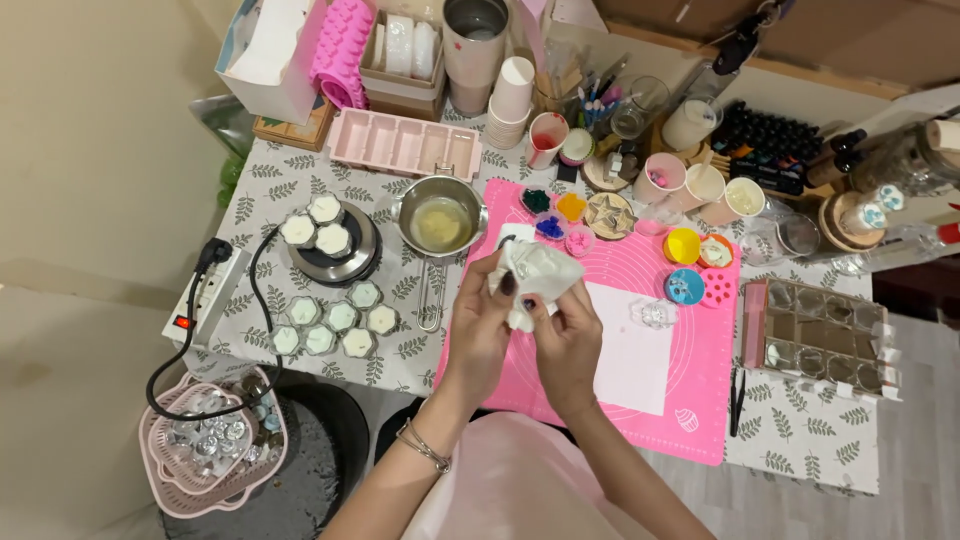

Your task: The person is preparing several small tea light candles by placing wax components and clearing debris.

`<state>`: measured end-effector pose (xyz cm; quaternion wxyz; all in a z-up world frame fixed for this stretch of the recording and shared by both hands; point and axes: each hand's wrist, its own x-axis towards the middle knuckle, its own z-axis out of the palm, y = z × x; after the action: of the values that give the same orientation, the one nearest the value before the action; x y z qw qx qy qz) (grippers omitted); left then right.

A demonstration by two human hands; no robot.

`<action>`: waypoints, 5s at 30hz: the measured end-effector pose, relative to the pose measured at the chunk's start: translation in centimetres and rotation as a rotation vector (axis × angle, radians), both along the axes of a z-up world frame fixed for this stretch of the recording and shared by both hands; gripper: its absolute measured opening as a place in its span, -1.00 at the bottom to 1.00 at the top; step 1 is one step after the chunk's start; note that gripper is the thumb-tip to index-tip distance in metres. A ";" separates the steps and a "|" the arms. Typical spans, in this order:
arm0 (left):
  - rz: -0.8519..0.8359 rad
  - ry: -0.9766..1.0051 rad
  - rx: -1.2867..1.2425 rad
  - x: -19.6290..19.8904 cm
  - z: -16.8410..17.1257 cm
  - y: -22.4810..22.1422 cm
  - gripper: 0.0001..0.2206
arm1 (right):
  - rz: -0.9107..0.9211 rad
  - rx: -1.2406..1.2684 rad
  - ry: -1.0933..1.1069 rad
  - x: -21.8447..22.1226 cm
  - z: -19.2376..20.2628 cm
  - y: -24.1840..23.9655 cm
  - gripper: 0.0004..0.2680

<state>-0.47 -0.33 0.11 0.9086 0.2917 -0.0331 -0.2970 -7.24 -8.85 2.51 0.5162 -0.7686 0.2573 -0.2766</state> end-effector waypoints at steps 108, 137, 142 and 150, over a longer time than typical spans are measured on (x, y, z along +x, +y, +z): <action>-0.583 0.599 0.444 -18.0 -8.6 -29.2 -0.64 | -0.445 -0.435 0.482 -23.6 -10.5 -37.1 -0.65; -0.614 -0.441 0.768 -12.1 1.8 -18.2 -0.53 | 0.131 0.831 -0.086 -18.7 -0.4 -26.2 -0.85; -0.511 -0.530 0.633 -11.0 2.0 -16.2 -0.68 | 0.243 0.694 -0.050 -19.7 -1.3 -26.8 -0.86; -0.670 -0.535 0.655 -8.7 2.8 -13.8 -0.73 | 0.234 0.572 -0.045 -19.4 -0.5 -25.4 -0.88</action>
<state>-9.17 -14.14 2.93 0.5856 0.5987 -0.2604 -0.4805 -26.62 -34.26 1.99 0.7454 -0.6104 0.2231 -0.1487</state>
